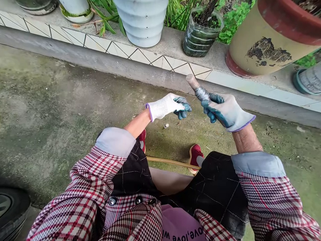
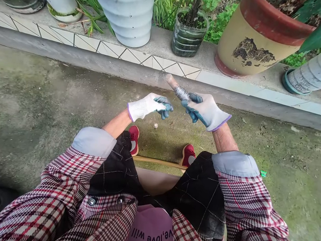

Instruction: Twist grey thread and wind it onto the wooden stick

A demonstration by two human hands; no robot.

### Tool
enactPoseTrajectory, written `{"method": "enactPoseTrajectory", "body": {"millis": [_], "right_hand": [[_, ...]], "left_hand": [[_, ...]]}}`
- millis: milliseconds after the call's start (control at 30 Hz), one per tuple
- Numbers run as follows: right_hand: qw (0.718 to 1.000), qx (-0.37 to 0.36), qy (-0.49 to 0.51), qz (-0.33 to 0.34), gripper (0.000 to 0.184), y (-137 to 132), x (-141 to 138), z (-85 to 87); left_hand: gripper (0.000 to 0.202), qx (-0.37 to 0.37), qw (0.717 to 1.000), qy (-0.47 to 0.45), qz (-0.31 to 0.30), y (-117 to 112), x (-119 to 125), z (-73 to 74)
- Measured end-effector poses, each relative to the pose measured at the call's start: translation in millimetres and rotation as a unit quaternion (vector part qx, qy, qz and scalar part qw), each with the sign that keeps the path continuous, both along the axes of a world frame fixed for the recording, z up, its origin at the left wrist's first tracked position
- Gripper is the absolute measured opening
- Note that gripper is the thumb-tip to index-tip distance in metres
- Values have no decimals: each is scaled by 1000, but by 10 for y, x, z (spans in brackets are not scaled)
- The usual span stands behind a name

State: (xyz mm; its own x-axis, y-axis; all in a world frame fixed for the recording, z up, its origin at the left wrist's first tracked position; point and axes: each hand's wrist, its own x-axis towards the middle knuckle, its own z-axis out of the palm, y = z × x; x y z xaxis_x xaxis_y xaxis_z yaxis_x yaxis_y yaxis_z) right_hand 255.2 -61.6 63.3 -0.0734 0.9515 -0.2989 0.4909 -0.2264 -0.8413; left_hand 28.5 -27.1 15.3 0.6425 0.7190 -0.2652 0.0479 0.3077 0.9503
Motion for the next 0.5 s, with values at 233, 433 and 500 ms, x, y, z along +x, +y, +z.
{"method": "enactPoseTrajectory", "body": {"millis": [233,433,500], "right_hand": [[967,-163,44,189,40,-88,37,120],[924,-160,-177,299,24,-73,-25,-32],[903,-115,-285,301,20,-26,-32,-136]], "left_hand": [[15,63,991,110,-46,16,-136,27],[11,126,972,181,-76,47,-89,-119],[6,133,965,208,-89,54,-57,-183]]}}
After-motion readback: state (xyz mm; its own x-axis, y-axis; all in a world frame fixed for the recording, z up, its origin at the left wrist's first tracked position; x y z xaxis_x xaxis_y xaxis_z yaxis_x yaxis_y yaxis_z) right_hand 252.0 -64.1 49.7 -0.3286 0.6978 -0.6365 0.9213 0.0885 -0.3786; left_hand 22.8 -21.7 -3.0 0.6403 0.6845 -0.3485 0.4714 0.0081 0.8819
